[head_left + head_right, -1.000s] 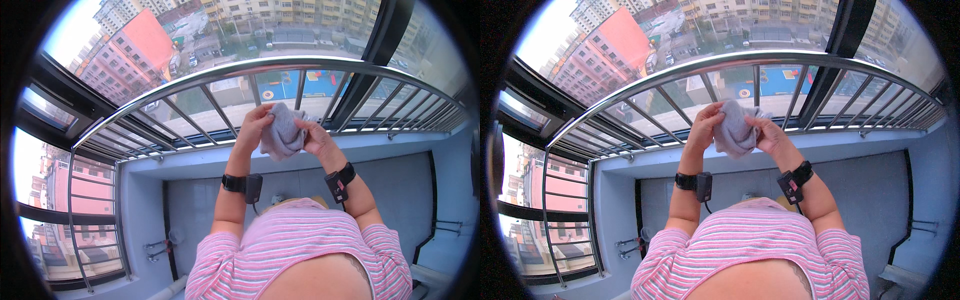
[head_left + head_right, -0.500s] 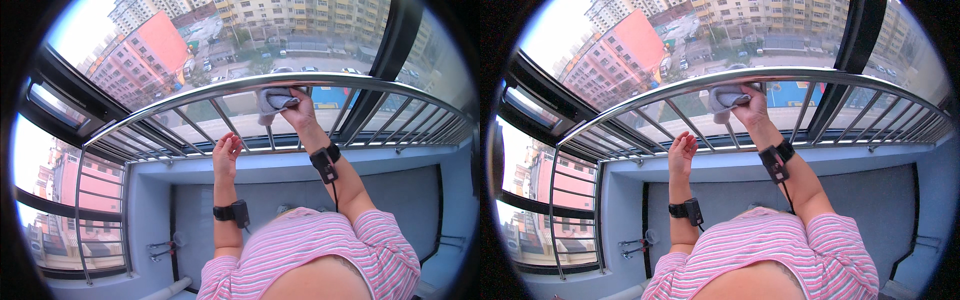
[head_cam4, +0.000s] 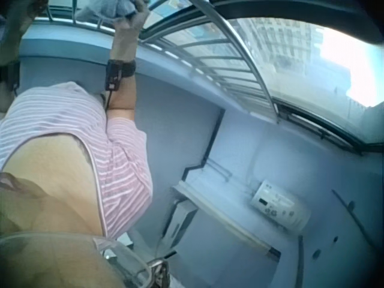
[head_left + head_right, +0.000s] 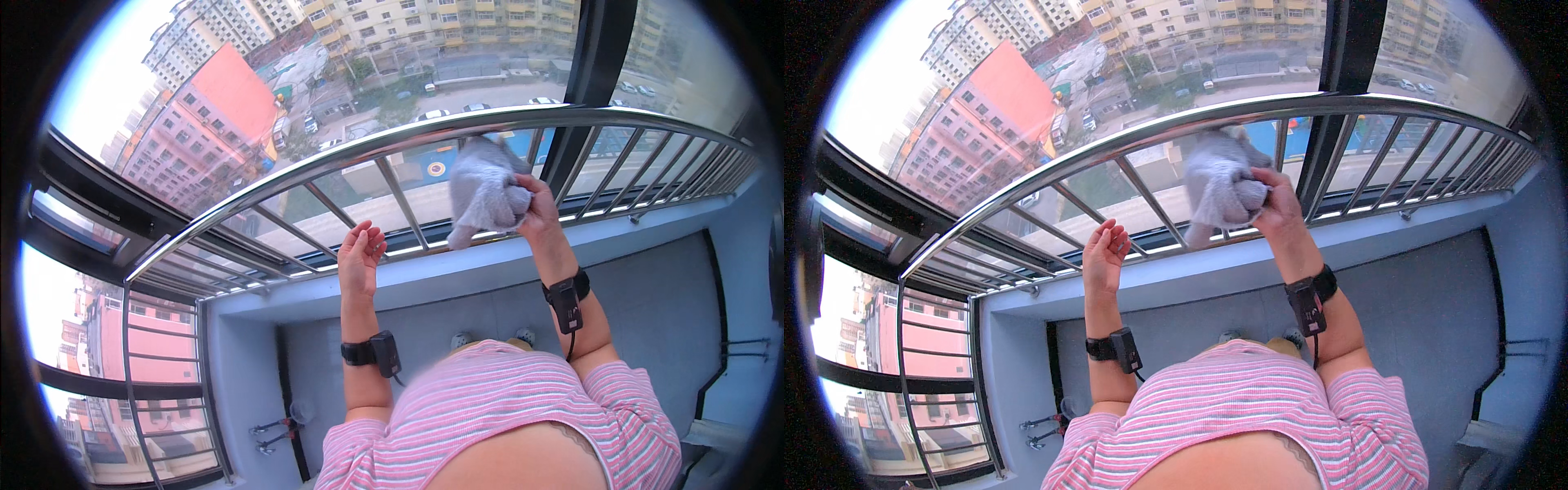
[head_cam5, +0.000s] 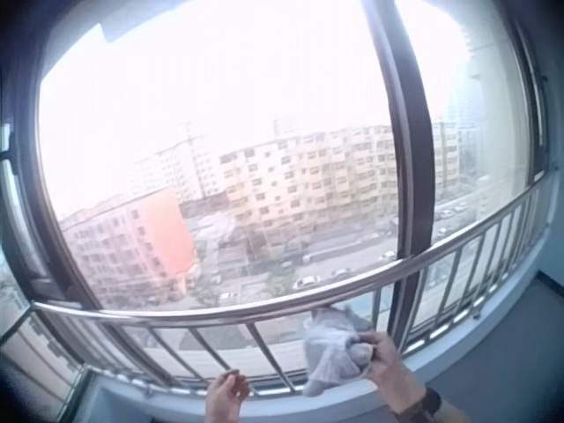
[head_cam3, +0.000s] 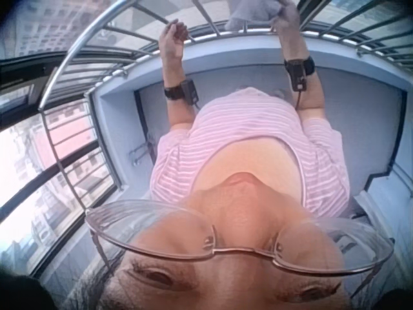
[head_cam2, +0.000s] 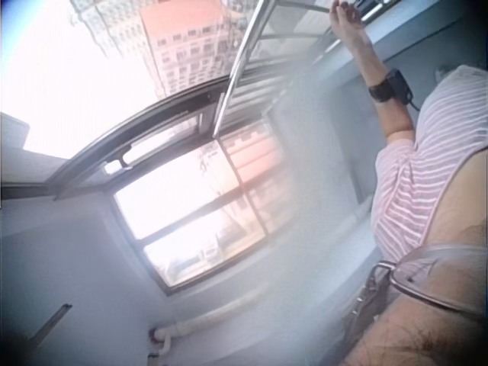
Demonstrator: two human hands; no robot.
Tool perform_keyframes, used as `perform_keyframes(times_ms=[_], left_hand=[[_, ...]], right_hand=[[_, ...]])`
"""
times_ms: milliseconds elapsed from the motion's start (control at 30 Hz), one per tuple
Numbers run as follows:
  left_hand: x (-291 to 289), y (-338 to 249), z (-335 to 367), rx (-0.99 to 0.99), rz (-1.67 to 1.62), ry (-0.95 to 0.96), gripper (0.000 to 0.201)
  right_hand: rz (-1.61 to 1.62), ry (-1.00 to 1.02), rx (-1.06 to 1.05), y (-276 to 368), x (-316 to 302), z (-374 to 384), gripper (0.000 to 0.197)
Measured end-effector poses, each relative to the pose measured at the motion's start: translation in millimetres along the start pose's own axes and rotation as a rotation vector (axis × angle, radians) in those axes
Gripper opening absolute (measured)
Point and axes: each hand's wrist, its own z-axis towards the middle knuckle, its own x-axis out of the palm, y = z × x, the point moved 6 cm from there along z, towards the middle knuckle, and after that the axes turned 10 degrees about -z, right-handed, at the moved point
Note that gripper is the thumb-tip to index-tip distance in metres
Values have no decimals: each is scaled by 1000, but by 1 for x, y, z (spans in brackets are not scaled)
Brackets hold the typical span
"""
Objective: The person adjusts a cover on a sofa, picks up a cloth from a table, wipes a metal railing on a balcony, and then rinses the cloth in a kitchen sink.
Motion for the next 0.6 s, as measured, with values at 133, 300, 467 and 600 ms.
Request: perform_keyframes(times_ms=[133,300,467,600], left_hand=[[9,9,5,-37,-23,25,19],[16,11,6,-47,14,42,19],[23,10,8,-45,24,60,20],[19,7,5,-44,14,62,20]], right_hand=[[-48,-202,-193,28,-17,-4,27],[111,-115,-143,9,36,25,25],[269,-158,-176,51,-1,25,30],[209,-176,-278,53,1,13,30]])
